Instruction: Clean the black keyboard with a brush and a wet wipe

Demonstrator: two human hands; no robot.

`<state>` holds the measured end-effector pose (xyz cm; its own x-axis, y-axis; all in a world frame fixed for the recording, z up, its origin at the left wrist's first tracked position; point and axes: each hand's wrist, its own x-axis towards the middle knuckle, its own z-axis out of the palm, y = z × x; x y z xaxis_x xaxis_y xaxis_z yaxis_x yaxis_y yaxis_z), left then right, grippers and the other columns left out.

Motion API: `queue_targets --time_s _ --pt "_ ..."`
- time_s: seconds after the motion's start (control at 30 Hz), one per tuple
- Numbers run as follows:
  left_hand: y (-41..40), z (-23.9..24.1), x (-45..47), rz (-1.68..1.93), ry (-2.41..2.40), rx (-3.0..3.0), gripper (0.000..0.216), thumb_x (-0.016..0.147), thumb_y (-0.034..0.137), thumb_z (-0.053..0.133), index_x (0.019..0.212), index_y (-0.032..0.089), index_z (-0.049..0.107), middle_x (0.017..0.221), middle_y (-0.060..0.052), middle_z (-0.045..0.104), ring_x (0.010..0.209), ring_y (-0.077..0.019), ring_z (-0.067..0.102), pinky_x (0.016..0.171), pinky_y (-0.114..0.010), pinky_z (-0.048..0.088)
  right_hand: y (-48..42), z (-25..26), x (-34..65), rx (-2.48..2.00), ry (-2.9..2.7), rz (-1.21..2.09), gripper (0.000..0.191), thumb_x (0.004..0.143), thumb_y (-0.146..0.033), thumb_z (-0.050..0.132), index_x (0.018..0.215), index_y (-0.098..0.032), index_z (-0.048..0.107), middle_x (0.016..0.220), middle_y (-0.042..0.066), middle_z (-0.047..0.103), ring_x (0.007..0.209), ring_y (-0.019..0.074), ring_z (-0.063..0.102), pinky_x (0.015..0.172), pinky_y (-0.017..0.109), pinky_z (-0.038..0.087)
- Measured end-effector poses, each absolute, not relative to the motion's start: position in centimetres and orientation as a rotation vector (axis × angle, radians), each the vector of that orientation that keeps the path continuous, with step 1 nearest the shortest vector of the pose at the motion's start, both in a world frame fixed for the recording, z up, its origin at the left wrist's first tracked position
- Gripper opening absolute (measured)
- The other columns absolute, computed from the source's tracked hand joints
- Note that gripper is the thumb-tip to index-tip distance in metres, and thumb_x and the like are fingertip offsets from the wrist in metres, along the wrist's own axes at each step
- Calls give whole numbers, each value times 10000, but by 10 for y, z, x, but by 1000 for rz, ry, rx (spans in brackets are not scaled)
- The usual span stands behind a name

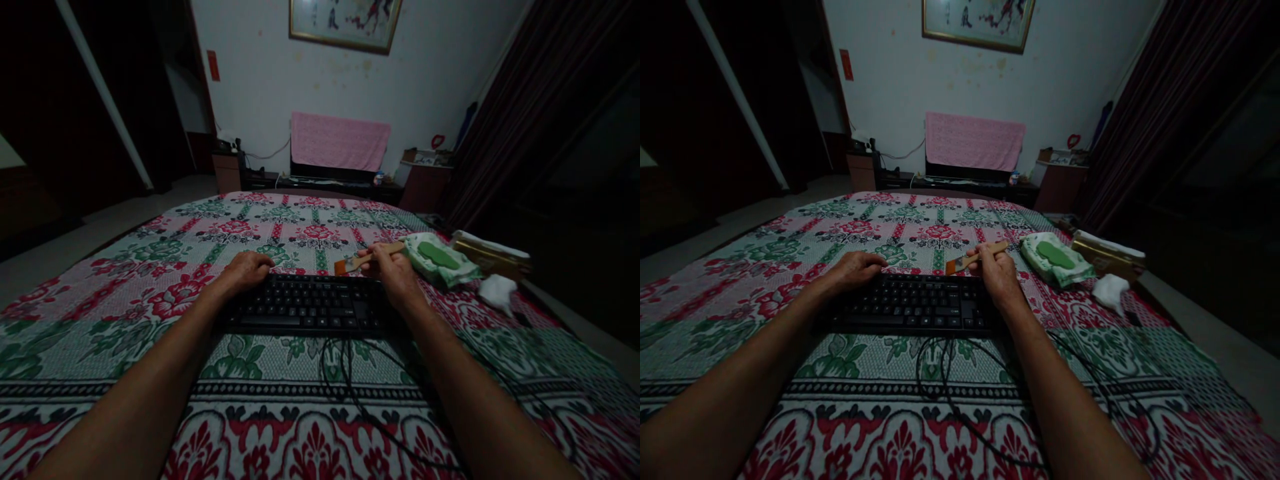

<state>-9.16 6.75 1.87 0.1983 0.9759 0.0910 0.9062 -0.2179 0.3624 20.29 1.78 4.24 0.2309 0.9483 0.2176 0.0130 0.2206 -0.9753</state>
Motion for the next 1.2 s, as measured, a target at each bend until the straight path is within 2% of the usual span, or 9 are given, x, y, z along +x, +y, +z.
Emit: queue_targets --time_s 0.13,0.3,0.5,0.7,0.9,1.07,1.2 --pt "67 19 -92 456 1774 2222 346 787 219 487 1042 227 721 1102 -14 702 1051 -203 617 962 -258 414 14 42 186 -1075 -1212 958 248 758 -405 635 847 -174 622 896 52 700 632 115 634 600 231 531" --pt "68 18 -94 489 1744 2219 344 768 213 499 1024 233 728 1093 -1 706 1062 -197 612 967 -241 409 11 39 174 -1140 -1288 904 233 743 -378 633 854 -175 655 683 -2 660 630 127 628 625 227 508" --pt "68 18 -94 479 1761 2198 340 776 223 500 1030 222 726 1093 -21 706 1056 -212 618 961 -261 415 14 30 177 -1094 -1381 920 231 738 -351 612 889 -179 645 717 -11 660 623 113 624 614 218 489" --pt "64 23 -91 465 1782 2189 333 766 200 512 1017 226 730 1088 -12 707 1054 -212 618 965 -262 413 21 34 196 -1206 -1371 755 177 744 -336 603 802 -173 637 665 -9 635 579 115 596 543 208 462" --pt "64 23 -91 435 1782 2228 345 793 223 481 1040 223 721 1111 -9 699 1070 -200 614 951 -238 422 15 38 189 -1104 -1317 820 224 746 -366 619 861 -174 634 807 14 669 631 114 621 624 232 504" --pt "66 21 -93 415 1787 2238 354 796 236 471 1050 212 716 1109 -14 700 1064 -199 618 941 -234 431 13 31 178 -1061 -1537 752 209 774 -352 580 860 -175 650 768 14 672 670 132 636 652 244 497" --pt "65 21 -94 410 1763 2278 369 798 253 449 1055 222 712 1117 -11 697 1053 -191 623 935 -238 437 17 34 189 -1154 -1506 694 199 749 -351 587 799 -166 643 735 16 663 630 139 627 602 244 490"
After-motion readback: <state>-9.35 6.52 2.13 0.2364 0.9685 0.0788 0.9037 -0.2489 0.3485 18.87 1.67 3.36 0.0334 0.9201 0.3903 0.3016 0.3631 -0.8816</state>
